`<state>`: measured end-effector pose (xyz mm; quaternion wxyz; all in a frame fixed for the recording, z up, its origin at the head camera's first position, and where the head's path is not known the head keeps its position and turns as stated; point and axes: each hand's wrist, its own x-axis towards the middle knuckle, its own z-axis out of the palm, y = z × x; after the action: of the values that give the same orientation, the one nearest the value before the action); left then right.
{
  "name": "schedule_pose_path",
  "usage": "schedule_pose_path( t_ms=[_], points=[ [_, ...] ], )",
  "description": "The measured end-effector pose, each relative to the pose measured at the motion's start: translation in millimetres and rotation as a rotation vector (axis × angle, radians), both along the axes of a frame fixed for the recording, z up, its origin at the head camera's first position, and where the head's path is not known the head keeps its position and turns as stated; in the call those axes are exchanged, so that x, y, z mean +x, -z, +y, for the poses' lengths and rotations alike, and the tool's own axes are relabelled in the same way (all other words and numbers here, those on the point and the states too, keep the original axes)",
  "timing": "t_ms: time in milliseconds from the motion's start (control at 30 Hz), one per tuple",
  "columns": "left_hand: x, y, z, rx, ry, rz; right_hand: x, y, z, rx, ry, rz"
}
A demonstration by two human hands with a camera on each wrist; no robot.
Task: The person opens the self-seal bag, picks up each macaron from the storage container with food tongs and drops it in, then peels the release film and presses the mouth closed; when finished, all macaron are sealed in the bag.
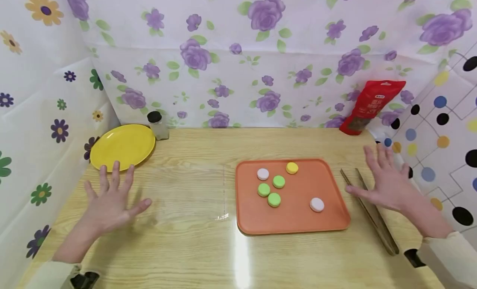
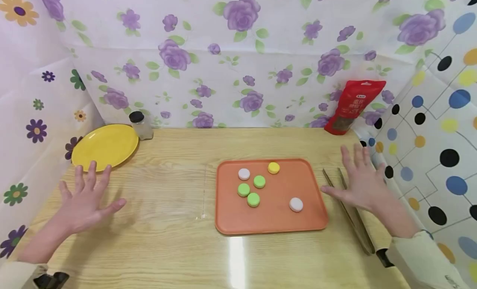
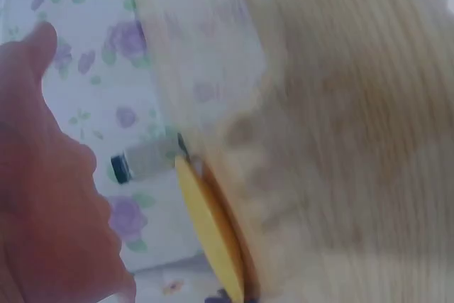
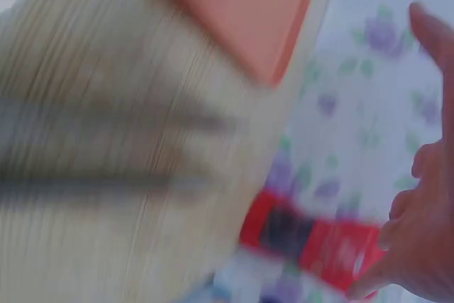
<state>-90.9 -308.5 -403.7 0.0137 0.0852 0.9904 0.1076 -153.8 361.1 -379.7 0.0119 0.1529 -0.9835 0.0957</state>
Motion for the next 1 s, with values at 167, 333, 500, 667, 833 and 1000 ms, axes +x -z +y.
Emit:
schedule_pose_path(
  t_ms=[167, 333, 500, 667, 833, 1000],
  points=[
    [-10.8, 13.4, 35.9, 0.067, 0.062, 0.046, -6.1, 5.4, -78.4, -0.121, -0.232, 0.092],
    [-32.7, 39.8, 82.3, 0.129, 0.128, 0.039, -14.8, 18.5, -195.7, -0.141, -0.475, 0.082],
    [-45.0, 64.2, 101.5, 0.115, 0.153, -0.026, -24.7, 36.1, -291.8, 0.114, -0.566, -0.041],
    [-45.9, 74.4, 98.3, 0.075, 0.169, -0.045, -31.5, 54.3, -331.8, 0.296, -0.515, -0.094],
    [-47.9, 78.8, 93.7, 0.089, 0.181, -0.031, -34.3, 60.7, -339.5, 0.351, -0.466, -0.113],
    [-48.2, 84.5, 91.2, 0.123, 0.153, -0.015, -34.4, 60.3, -342.2, 0.365, -0.468, -0.123]
  ],
)
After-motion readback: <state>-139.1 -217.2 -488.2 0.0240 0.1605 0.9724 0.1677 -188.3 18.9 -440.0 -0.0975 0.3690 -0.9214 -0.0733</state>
